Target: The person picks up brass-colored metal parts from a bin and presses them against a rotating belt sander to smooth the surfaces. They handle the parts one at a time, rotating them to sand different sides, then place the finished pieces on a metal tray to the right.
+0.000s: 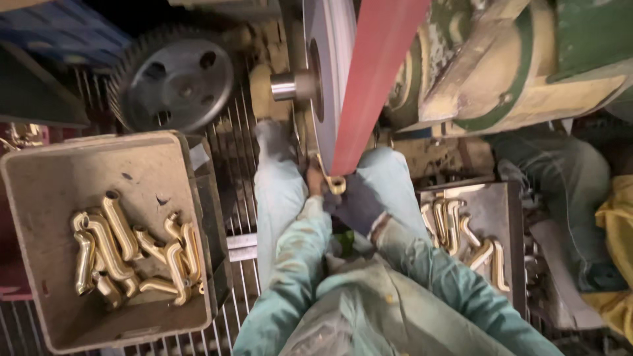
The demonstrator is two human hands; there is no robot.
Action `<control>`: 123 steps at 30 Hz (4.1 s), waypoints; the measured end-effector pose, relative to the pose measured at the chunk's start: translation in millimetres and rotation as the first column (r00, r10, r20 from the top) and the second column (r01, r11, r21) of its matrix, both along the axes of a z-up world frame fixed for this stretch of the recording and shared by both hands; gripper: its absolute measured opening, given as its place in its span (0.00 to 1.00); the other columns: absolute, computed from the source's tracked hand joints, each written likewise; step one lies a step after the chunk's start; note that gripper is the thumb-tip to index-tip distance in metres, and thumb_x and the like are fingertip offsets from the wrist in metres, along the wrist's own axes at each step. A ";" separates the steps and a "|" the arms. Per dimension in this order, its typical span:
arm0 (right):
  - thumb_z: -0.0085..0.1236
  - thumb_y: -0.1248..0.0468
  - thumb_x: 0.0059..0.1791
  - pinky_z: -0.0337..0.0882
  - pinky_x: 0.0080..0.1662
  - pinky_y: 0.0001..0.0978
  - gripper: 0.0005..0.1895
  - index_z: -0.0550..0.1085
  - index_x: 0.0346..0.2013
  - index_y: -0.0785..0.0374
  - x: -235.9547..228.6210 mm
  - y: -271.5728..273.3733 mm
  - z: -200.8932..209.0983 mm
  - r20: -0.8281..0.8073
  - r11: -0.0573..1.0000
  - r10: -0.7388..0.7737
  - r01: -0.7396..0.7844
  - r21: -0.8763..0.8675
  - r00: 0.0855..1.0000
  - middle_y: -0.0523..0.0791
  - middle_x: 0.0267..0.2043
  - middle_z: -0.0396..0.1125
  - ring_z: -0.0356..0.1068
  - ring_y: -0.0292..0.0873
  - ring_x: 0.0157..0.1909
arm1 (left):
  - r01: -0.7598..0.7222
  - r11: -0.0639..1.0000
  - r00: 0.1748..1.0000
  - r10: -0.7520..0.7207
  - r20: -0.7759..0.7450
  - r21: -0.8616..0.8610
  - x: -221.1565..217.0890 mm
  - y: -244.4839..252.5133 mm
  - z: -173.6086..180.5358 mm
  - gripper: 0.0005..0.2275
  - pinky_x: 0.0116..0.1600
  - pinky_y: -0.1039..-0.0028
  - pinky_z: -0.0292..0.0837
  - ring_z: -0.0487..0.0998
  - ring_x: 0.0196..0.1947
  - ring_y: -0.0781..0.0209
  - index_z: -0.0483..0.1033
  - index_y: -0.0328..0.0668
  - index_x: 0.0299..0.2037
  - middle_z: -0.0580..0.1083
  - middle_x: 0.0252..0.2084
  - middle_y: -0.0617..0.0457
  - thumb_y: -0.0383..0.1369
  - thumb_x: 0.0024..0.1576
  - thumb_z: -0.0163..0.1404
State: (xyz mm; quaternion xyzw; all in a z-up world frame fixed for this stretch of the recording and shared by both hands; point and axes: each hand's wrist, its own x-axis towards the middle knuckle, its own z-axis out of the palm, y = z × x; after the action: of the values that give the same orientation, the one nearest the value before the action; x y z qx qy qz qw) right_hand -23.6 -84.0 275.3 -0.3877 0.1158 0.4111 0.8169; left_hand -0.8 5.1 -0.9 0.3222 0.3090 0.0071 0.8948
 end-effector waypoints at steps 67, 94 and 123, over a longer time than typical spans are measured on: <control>0.45 0.51 0.53 0.61 0.40 0.33 0.16 0.68 0.45 0.59 1.8 -1.3 -7.7 -0.357 0.915 -0.051 0.187 0.359 0.933 0.41 0.34 0.61 0.58 0.36 0.31 | -0.027 0.616 0.989 0.131 -0.069 0.787 -8.7 8.6 10.3 0.13 0.39 0.64 0.71 0.75 0.30 0.53 0.78 0.30 0.38 0.77 0.33 0.43 0.31 0.64 0.42; 0.46 0.56 0.60 0.66 0.47 0.39 0.13 0.67 0.53 0.60 -29.4 -26.3 -2.7 -0.234 0.894 0.142 -0.023 0.447 0.962 0.47 0.43 0.67 0.63 0.41 0.37 | 0.117 0.671 0.972 0.076 -0.224 0.732 -33.6 23.1 72.7 0.16 0.50 0.59 0.74 0.81 0.42 0.42 0.80 0.32 0.45 0.81 0.40 0.38 0.39 0.59 0.48; 0.52 0.50 0.54 0.63 0.44 0.35 0.18 0.68 0.52 0.56 -17.7 -9.3 -7.1 -0.244 0.904 -0.037 0.136 0.406 0.969 0.43 0.41 0.66 0.62 0.37 0.34 | 0.059 0.588 0.987 0.087 -0.136 0.807 -19.8 13.4 5.5 0.08 0.35 0.62 0.67 0.73 0.29 0.52 0.77 0.38 0.37 0.75 0.30 0.47 0.33 0.59 0.48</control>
State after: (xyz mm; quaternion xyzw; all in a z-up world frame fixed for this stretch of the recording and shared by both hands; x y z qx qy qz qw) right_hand -41.3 -93.3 268.2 -0.1471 0.1357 0.4315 0.8796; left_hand -20.5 18.6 4.6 0.6903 0.3458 0.1276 0.6226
